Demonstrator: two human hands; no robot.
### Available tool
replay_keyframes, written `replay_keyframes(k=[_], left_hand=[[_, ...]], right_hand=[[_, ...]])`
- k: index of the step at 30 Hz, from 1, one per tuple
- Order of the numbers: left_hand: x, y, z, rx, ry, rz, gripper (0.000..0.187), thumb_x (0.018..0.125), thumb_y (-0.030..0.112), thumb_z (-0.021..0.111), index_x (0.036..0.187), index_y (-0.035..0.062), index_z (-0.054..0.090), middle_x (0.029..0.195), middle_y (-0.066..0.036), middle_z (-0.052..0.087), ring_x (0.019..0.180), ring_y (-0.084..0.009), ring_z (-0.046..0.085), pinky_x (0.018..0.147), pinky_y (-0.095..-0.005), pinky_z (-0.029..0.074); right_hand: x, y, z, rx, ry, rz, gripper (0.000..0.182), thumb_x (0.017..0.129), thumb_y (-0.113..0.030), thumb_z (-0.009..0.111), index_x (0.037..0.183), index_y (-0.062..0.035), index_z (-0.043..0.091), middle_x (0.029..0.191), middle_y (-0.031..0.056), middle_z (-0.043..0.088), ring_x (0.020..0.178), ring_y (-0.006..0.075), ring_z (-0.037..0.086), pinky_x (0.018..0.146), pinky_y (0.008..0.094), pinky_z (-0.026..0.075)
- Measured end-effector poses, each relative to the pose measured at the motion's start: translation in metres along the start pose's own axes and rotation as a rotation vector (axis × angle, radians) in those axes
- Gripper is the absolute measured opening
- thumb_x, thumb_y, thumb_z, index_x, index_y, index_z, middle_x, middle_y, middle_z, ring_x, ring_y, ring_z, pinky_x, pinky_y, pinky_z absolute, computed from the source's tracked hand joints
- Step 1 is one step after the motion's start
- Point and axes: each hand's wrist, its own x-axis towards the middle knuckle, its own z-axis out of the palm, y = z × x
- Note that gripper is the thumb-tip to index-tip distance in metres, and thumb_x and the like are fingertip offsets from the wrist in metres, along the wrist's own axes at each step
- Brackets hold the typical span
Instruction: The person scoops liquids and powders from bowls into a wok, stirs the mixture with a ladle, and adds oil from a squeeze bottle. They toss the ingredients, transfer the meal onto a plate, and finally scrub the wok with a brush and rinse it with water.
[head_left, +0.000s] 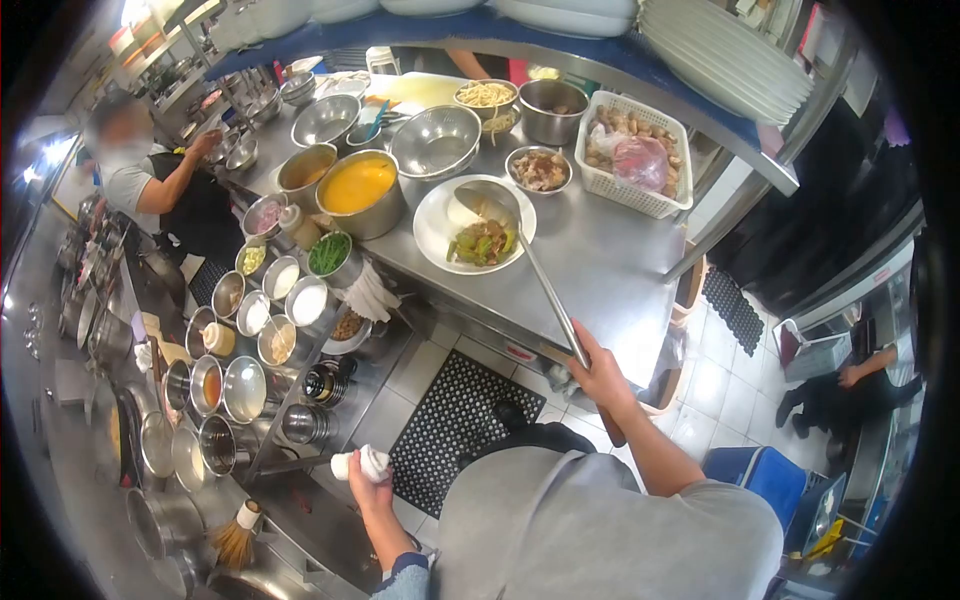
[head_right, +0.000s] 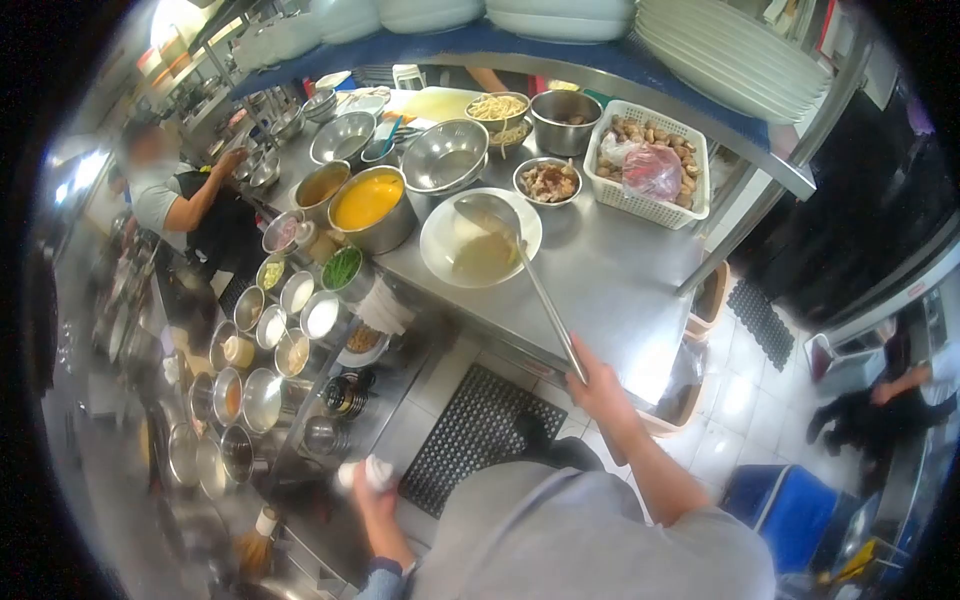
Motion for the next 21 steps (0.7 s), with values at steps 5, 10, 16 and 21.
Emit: replay_keyframes(k=[5,10,16,21], left_hand=[[-0.010,0.000,0.016,0.024,0.077,0.023,0.019,0.087,0.035,0.060,0.096,0.0180,0.058,0.084,0.003,0.061,0.076,-0.0164,0.059,0.059,-0.0329,0.043],[-0.005,-0.006,0.024,0.016,0.040,0.016,0.019,0.087,0.033,0.060,0.096,0.0164,0.057,0.084,0.001,0.061,0.072,-0.0175,0.060,0.056,-0.0328,0.044],[0.000,-0.011,0.041,0.023,-0.048,-0.055,0.017,0.089,0.031,0.058,0.096,0.0151,0.056,0.082,0.000,0.061,0.071,-0.0184,0.061,0.054,-0.0328,0.045],[0.009,-0.013,0.056,0.104,-0.088,-0.057,0.019,0.089,0.031,0.057,0.096,0.0129,0.055,0.083,-0.001,0.061,0.071,-0.0197,0.061,0.055,-0.0343,0.046]], right_hand=[[0.003,0.000,-0.005,-0.059,0.005,-0.013,0.066,0.083,-0.006,0.061,0.144,-0.0101,0.036,0.082,0.0228,0.061,0.074,0.0318,0.063,0.074,0.0347,0.049],[0.002,0.004,-0.008,-0.053,-0.016,0.002,0.065,0.084,-0.007,0.061,0.144,-0.0088,0.036,0.088,0.0242,0.063,0.081,0.0334,0.065,0.077,0.0356,0.049],[0.003,0.025,-0.007,-0.024,0.021,-0.099,0.064,0.084,-0.006,0.061,0.143,-0.0068,0.036,0.085,0.0211,0.063,0.078,0.0298,0.064,0.076,0.0346,0.048],[0.006,0.023,-0.013,0.052,-0.030,0.013,0.063,0.085,-0.008,0.061,0.143,-0.0051,0.035,0.085,0.0152,0.062,0.073,0.0264,0.060,0.071,0.0331,0.048]])
